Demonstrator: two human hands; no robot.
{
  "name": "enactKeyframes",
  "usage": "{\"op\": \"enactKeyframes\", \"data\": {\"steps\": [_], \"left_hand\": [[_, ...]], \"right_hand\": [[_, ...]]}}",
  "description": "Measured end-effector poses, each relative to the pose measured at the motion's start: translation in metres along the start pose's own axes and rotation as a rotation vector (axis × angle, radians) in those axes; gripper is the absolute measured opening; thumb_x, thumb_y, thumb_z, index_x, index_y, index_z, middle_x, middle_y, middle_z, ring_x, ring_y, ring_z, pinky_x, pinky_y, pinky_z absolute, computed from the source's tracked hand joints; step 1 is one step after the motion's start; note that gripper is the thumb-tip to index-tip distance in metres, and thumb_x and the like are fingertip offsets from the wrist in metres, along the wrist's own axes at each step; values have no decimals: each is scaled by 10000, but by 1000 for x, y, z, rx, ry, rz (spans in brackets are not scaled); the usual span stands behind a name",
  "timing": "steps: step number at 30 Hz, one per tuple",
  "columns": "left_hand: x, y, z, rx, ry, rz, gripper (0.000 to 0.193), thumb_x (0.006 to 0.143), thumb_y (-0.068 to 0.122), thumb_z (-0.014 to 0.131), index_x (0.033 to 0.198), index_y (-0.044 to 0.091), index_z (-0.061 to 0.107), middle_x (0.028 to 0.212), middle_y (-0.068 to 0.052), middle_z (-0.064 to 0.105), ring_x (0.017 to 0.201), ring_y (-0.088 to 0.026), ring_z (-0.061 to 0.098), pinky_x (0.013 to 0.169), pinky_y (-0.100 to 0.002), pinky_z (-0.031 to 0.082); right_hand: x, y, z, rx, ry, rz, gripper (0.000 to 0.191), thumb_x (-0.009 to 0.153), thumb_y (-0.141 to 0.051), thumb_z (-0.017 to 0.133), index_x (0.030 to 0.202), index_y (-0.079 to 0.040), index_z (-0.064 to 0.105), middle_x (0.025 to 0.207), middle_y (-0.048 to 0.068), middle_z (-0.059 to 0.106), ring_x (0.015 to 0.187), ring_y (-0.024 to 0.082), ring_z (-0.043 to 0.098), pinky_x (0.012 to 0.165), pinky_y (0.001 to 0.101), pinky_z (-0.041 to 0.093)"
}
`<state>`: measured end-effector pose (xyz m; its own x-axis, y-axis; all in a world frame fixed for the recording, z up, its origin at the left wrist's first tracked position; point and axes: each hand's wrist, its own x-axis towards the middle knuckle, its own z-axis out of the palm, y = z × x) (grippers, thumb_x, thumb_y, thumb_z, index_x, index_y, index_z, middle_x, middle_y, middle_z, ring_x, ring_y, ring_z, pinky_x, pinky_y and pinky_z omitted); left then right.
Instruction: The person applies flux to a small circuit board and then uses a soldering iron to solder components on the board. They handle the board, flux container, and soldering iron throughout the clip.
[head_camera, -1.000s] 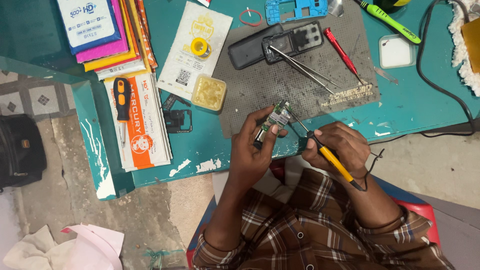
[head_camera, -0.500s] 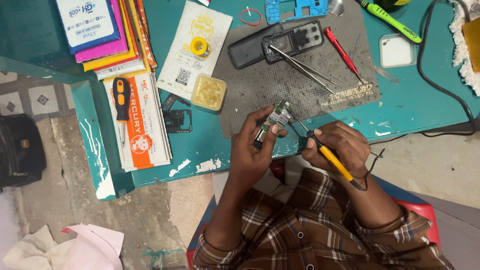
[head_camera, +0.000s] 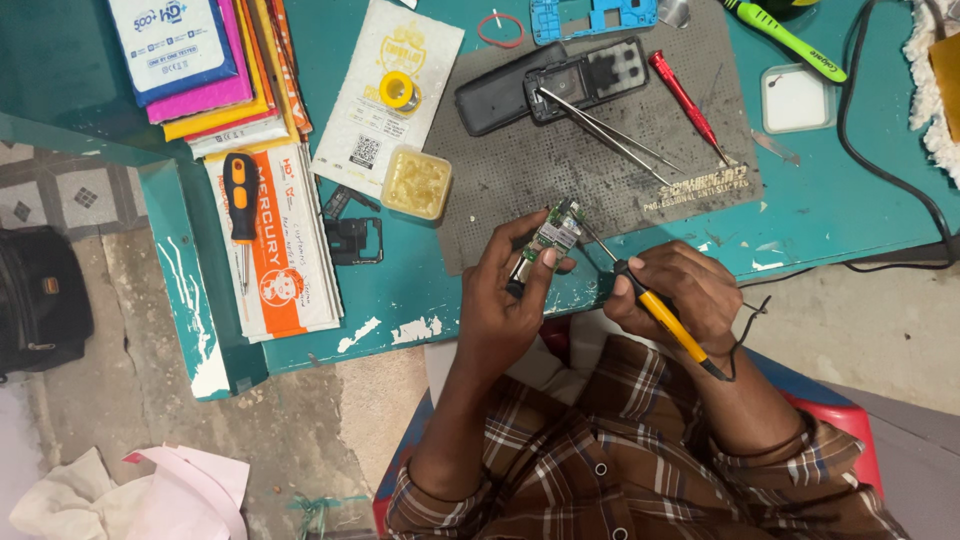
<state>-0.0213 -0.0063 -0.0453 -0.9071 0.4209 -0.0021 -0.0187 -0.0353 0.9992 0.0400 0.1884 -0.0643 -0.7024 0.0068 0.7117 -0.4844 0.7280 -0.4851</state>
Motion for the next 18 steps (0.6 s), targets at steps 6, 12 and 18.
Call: {"op": "enactKeyframes", "data": {"steps": [6,12,18], "left_hand": [[0,0,0,27,7,7,357,1070,108,591,1401,-8,528,1027,-145,787,985,-170,778,786,-270,615],[0,0,0,23,13,-1,356,1064,103,595,1396,-9,532,1026,-140,784,986,-168,771,788,-272,608],[0,0,0,26,16,6,350,1068,101,595,1394,-9,533,1041,-139,780,998,-172,775,798,-274,612]], "right_hand": [[1,-1,-1,5,13,-15,150,890,-6,746,905,32,602,728,143,657,677,266,705,640,361,590],[3,-2,-1,-1,-3,-8,149,878,-5,748,907,42,610,717,136,653,666,265,705,627,363,587],[3,-1,-1,-12,20,-35,144,890,-8,735,904,37,599,731,143,661,677,266,708,642,369,599]]}}
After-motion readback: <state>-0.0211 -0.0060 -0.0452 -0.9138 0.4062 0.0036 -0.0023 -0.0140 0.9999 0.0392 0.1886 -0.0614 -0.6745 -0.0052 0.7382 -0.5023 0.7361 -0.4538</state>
